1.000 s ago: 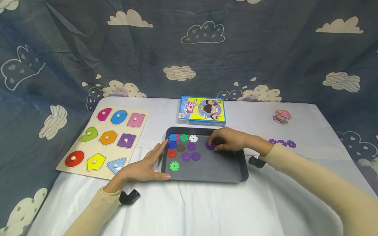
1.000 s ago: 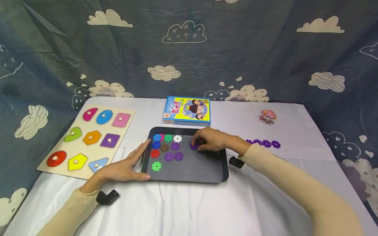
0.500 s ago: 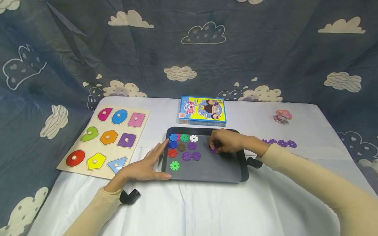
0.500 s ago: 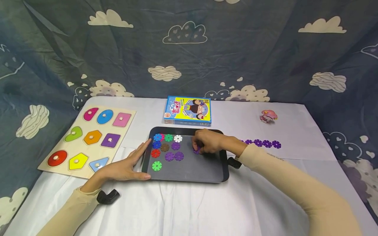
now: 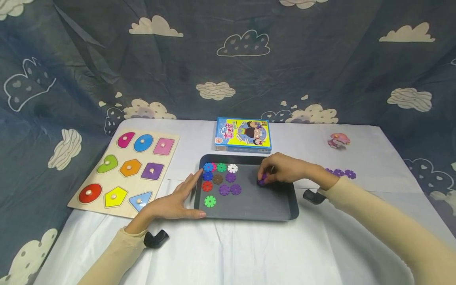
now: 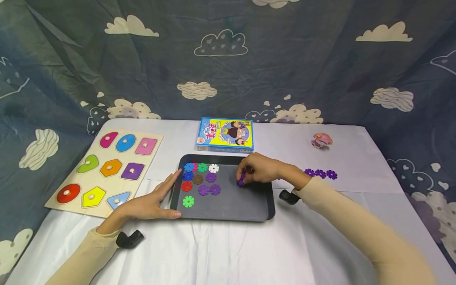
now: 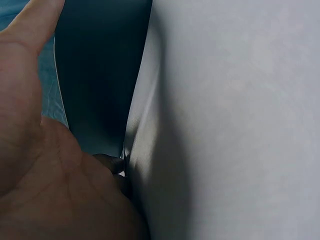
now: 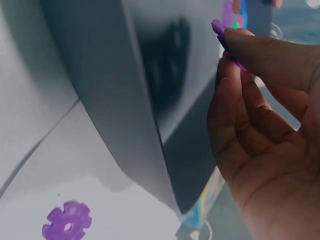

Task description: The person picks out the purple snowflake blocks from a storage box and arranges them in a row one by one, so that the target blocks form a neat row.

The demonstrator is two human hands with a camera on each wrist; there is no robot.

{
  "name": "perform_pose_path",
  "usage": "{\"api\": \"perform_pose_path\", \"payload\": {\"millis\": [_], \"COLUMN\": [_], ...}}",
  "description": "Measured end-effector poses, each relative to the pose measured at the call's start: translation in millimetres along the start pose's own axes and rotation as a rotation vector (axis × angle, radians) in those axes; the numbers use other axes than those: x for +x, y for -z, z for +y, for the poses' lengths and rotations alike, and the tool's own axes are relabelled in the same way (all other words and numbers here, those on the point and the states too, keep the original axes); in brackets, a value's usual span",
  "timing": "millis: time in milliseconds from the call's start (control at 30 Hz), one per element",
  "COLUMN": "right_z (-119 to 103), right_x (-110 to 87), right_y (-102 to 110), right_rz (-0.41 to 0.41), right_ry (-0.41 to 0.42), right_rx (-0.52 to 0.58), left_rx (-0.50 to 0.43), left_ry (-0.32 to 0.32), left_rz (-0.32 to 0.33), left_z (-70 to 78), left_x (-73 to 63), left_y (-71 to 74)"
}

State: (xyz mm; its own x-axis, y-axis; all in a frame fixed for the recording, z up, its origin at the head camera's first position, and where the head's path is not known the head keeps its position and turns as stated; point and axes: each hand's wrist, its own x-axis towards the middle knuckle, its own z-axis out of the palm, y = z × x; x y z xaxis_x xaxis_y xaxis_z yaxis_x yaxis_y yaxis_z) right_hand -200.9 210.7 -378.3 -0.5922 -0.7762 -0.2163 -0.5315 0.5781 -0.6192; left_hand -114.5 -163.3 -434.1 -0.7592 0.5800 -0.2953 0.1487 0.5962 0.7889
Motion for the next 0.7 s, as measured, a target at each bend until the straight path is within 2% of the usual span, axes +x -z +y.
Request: {"api": "perform_pose_path", "payload": {"millis": [300, 533, 700], "right_z": [17, 33, 49], "right_x": [-30.1, -78.2, -113.7], "right_y": [13, 19, 21], "right_rz": [0.134, 0.369, 0.479], "right_ry": [-0.083, -0.142, -0.205], "right_rx": [0.101, 0.137, 0.125], "left_rx": [-0.001, 0.003, 0.007], "left_ry": [0.004, 0.003, -0.008], "left_rz": [0.003, -0.001, 0.003], "left_z": [-0.4, -0.1, -0.7], "left_x": [-0.9, -1.0, -0.6], "left_y": [-1.2, -1.4, -0.2]}}
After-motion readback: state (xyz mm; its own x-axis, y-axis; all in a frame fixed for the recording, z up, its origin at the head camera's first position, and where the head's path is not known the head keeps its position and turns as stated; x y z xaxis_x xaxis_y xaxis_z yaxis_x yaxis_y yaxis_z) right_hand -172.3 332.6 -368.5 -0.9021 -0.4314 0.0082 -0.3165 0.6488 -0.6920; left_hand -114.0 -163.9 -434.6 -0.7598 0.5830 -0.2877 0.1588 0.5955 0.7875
